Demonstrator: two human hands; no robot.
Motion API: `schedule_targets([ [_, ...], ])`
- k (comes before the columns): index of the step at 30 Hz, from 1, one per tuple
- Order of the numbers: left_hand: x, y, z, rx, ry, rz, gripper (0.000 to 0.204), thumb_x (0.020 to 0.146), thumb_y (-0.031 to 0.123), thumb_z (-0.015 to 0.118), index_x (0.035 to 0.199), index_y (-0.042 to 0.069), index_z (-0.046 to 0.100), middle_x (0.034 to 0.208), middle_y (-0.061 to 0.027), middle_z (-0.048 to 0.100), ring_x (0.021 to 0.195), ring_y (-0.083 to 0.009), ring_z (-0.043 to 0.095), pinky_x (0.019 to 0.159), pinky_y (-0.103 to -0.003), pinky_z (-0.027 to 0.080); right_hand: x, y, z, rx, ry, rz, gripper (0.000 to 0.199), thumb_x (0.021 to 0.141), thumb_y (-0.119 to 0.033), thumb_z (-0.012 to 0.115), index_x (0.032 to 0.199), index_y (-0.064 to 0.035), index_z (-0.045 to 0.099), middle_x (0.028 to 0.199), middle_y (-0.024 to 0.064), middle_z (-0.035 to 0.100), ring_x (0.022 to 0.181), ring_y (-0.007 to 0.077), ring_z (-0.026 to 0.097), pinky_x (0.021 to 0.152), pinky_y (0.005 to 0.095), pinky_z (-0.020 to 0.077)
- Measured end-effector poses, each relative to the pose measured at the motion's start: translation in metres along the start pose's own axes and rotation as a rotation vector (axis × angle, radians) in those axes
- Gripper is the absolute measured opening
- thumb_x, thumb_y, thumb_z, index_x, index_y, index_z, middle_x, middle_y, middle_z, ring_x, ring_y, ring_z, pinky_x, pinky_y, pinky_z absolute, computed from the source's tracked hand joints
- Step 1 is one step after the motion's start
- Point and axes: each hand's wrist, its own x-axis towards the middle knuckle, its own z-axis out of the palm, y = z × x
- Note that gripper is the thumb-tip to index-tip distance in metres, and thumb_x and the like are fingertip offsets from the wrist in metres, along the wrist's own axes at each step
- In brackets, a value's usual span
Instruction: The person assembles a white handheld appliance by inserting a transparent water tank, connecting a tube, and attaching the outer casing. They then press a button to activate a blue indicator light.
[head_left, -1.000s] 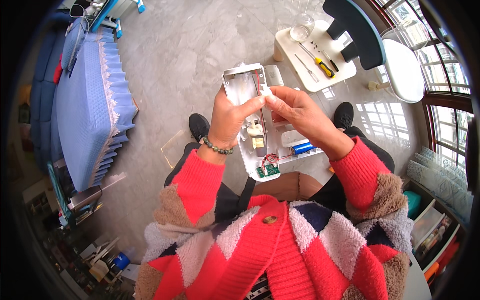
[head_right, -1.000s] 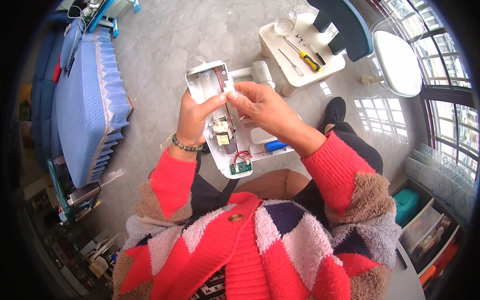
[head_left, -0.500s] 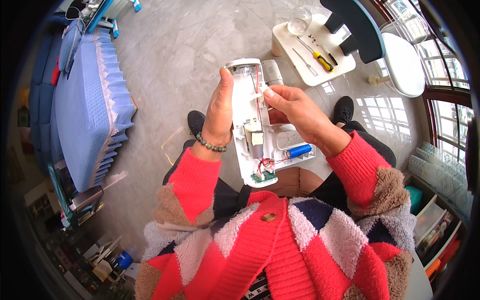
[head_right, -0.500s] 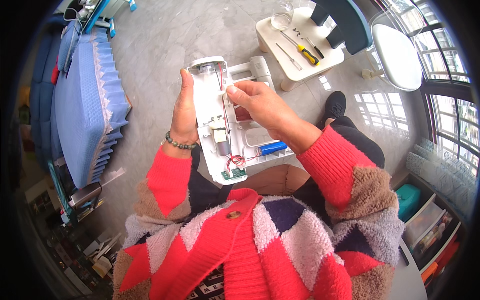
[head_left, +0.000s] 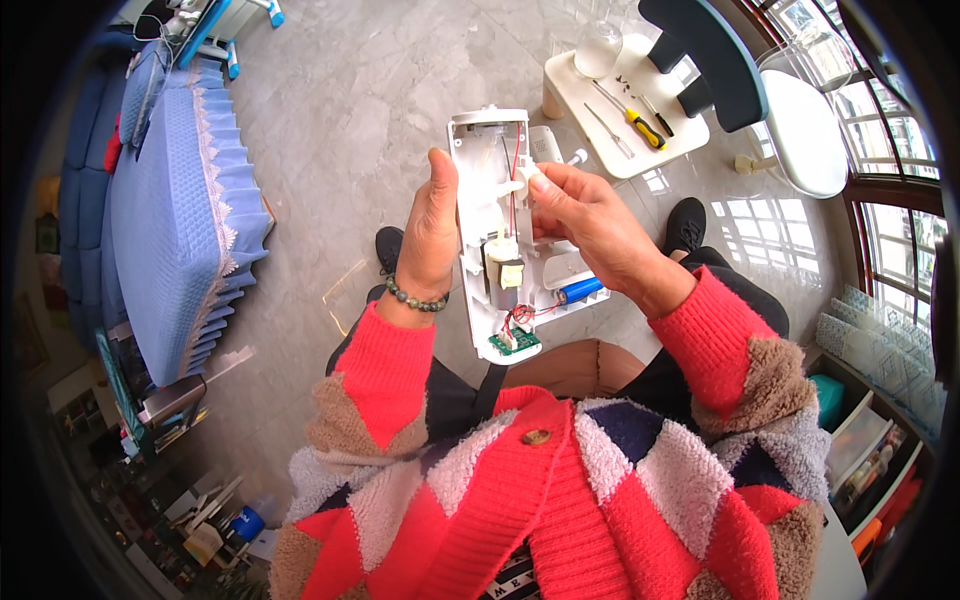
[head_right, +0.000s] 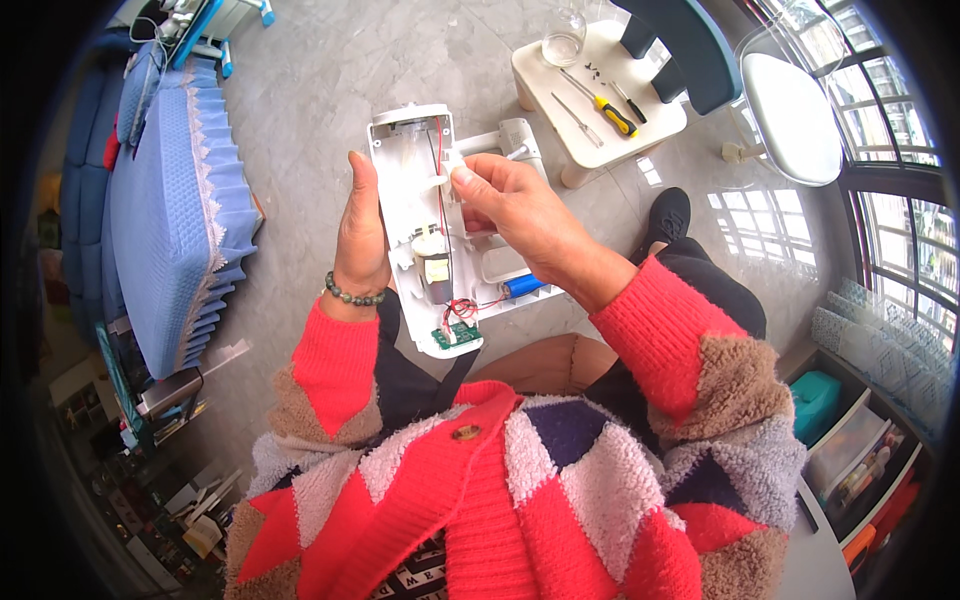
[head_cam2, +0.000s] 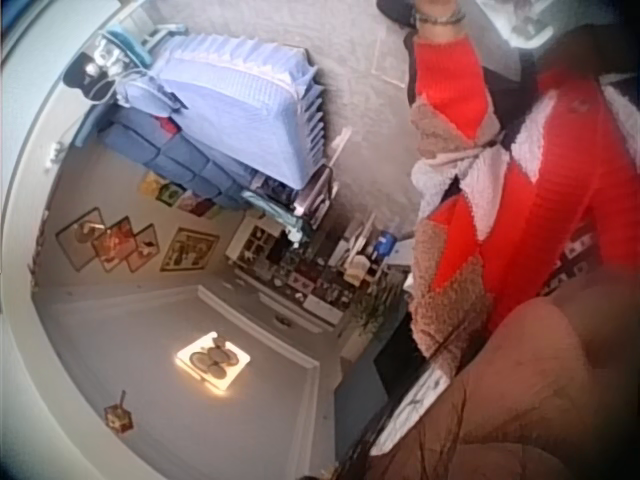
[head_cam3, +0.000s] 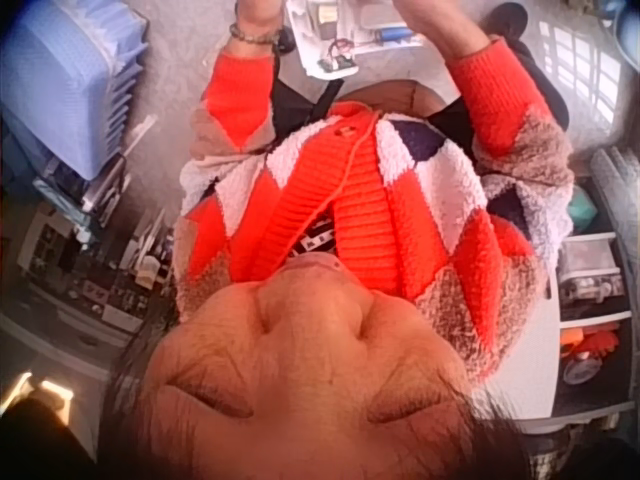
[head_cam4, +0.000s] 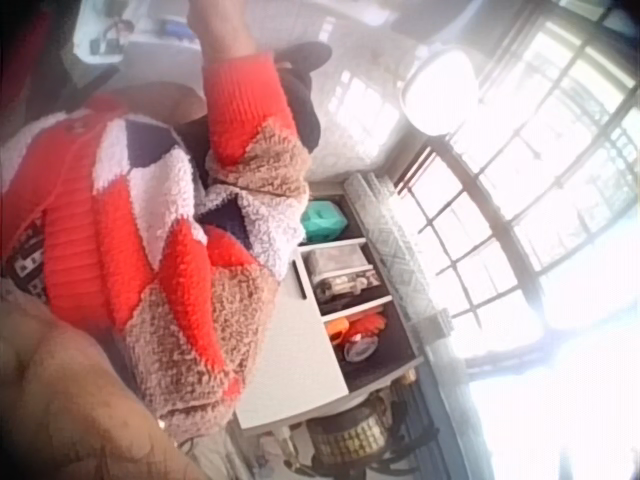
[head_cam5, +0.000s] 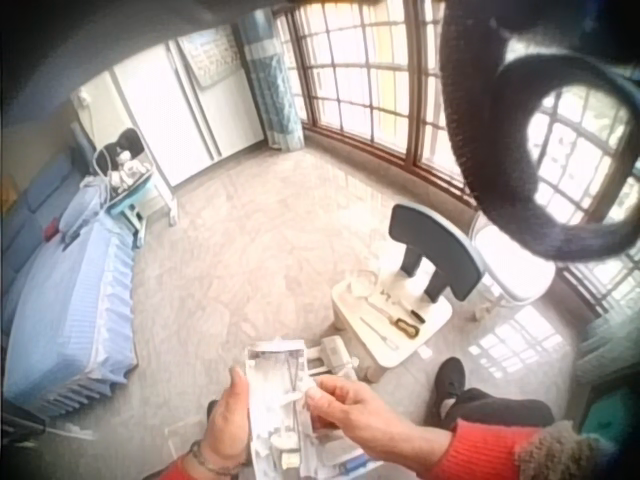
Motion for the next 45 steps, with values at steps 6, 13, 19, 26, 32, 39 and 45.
schedule_targets([
  [6,-0.007,0.004,0.011,-0.312,-0.138,-0.165,0.080,0.097,0.068,0.033,0.140,0.001,0.046,0.123,-0.0133,0.063,0.109,-0.0214,0.063,0.092,-0.036,0.053,-0.001,-0.003,0.001,0.105,0.032,-0.129,0.037,0.102,-0.036,0.055,0.120,-0.0041,0.060,0.098,-0.0027,0.061,0.083,0.0057,0.054,0.080,0.0252,0.0458],
  [13,-0.011,-0.004,0.004,-0.317,-0.209,-0.186,0.077,0.096,0.062,0.047,0.145,0.003,0.039,0.134,-0.0117,0.056,0.119,-0.0203,0.057,0.100,-0.037,0.048,-0.004,-0.009,0.001,0.003,0.101,-0.179,0.039,0.102,-0.035,0.056,0.123,-0.0027,0.060,0.101,-0.0009,0.064,0.088,0.0064,0.056,0.080,0.0250,0.0465],
  [19,-0.010,-0.013,0.004,-0.233,-0.138,-0.113,0.077,0.094,0.064,0.049,0.144,0.006,0.038,0.122,-0.0071,0.060,0.106,-0.0163,0.061,0.092,-0.036,0.053,-0.007,-0.014,0.002,-0.128,0.138,-0.282,0.040,0.100,-0.030,0.059,0.127,0.0000,0.060,0.103,0.0002,0.066,0.090,0.0056,0.056,0.079,0.0239,0.0467],
  [26,-0.005,-0.018,0.003,-0.362,-0.164,-0.082,0.066,0.099,0.054,0.049,0.143,0.005,0.040,0.124,-0.0051,0.060,0.109,-0.0142,0.061,0.094,-0.033,0.051,-0.002,-0.009,0.002,-0.367,0.288,-0.456,0.037,0.098,-0.028,0.062,0.128,-0.0068,0.063,0.095,0.0062,0.070,0.076,0.0113,0.063,0.069,0.0296,0.0506],
  [32,-0.006,-0.021,0.001,-0.394,-0.146,-0.129,0.064,0.100,0.052,0.048,0.143,0.005,0.040,0.125,-0.0058,0.060,0.108,-0.0144,0.061,0.092,-0.033,0.052,-0.006,-0.015,-0.001,-0.798,0.415,-0.406,0.046,0.091,-0.036,0.067,0.127,-0.0071,0.063,0.072,0.0147,0.067,0.064,0.0286,0.067,0.062,0.0359,0.0527],
  [39,-0.005,-0.019,0.005,-0.500,-0.082,-0.146,0.070,0.098,0.060,0.042,0.143,0.007,0.040,0.127,-0.0184,0.060,0.112,-0.0259,0.063,0.093,-0.041,0.054,-0.019,-0.022,0.009,-1.049,0.409,-0.589,0.066,0.090,-0.039,0.068,0.138,0.0012,0.047,0.068,0.0115,0.068,0.059,0.0300,0.067,0.054,0.0403,0.0510],
  [45,-0.003,-0.008,0.005,-0.611,-0.152,-0.070,0.067,0.098,0.057,0.043,0.142,0.006,0.042,0.124,-0.0131,0.062,0.107,-0.0232,0.064,0.091,-0.037,0.054,-0.028,-0.027,0.005,-1.254,0.415,-0.815,0.052,0.088,-0.027,0.069,0.130,-0.0013,0.055,0.065,0.0063,0.065,0.055,0.0256,0.063,0.054,0.0359,0.0492],
])
